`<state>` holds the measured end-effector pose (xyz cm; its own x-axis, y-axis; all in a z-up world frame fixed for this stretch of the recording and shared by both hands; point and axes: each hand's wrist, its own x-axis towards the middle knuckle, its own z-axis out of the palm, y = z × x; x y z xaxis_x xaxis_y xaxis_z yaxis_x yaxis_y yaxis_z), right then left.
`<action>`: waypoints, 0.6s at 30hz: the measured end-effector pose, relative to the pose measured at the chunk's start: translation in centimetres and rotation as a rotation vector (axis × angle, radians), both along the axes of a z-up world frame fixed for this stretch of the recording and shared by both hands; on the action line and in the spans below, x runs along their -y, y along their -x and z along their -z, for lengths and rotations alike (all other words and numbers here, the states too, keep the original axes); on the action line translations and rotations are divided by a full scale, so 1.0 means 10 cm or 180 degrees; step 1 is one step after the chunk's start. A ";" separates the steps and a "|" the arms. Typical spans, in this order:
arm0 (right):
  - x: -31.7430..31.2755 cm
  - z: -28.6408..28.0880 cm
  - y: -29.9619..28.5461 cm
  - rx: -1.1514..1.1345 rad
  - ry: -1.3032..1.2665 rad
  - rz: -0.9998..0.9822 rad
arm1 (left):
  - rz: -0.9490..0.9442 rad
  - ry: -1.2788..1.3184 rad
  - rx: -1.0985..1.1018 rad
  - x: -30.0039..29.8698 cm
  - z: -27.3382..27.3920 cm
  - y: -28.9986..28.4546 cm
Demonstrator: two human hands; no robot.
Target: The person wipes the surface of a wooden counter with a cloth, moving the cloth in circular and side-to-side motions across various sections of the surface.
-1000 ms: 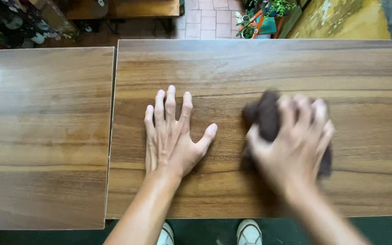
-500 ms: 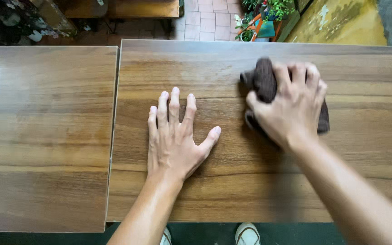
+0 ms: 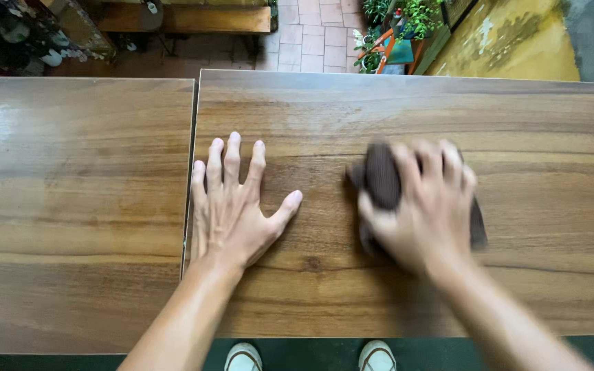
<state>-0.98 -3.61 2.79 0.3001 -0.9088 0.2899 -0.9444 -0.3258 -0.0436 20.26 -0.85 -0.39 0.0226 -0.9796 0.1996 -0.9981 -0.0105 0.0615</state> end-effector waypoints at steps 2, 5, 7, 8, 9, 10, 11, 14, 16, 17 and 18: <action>0.29 0.03 -0.11 -0.0088 0.0047 0.0170 | -0.0064 0.0154 -0.0047 -0.02 0.03 0.00; 0.31 0.07 -0.16 0.0112 -0.0004 0.0309 | -0.0066 0.0112 -0.0077 -0.03 -0.01 0.01; 0.10 0.04 -0.16 0.0113 0.0103 0.0201 | -0.0056 0.0113 -0.0031 -0.04 -0.04 0.02; -0.01 0.01 -0.17 0.0124 0.0209 0.0091 | -0.0047 0.0114 0.0025 -0.05 -0.07 0.01; -0.16 -0.01 -0.19 0.0120 0.0205 0.0107 | -0.0032 0.0109 0.0021 -0.06 -0.06 0.01; -0.31 -0.04 -0.20 0.0169 0.0104 0.0072 | -0.0076 0.0117 0.0032 -0.06 -0.06 0.02; -0.45 -0.07 -0.22 0.0216 0.0015 0.0055 | -0.0100 0.0136 0.0039 -0.04 -0.05 0.02; -0.68 -0.05 -0.17 0.0154 -0.0135 0.0016 | -0.0112 0.0129 -0.0051 -0.05 -0.04 0.01; -0.62 -0.07 -0.18 0.0126 -0.0168 -0.0022 | -0.0106 0.0058 0.0022 -0.03 -0.05 0.00; -0.60 -0.07 -0.18 0.0104 -0.0216 -0.0104 | -0.0144 -0.0024 0.0103 -0.03 -0.04 0.00; -0.52 -0.06 -0.21 0.0115 -0.0222 -0.0043 | -0.0082 -0.0030 0.0112 -0.03 -0.07 -0.01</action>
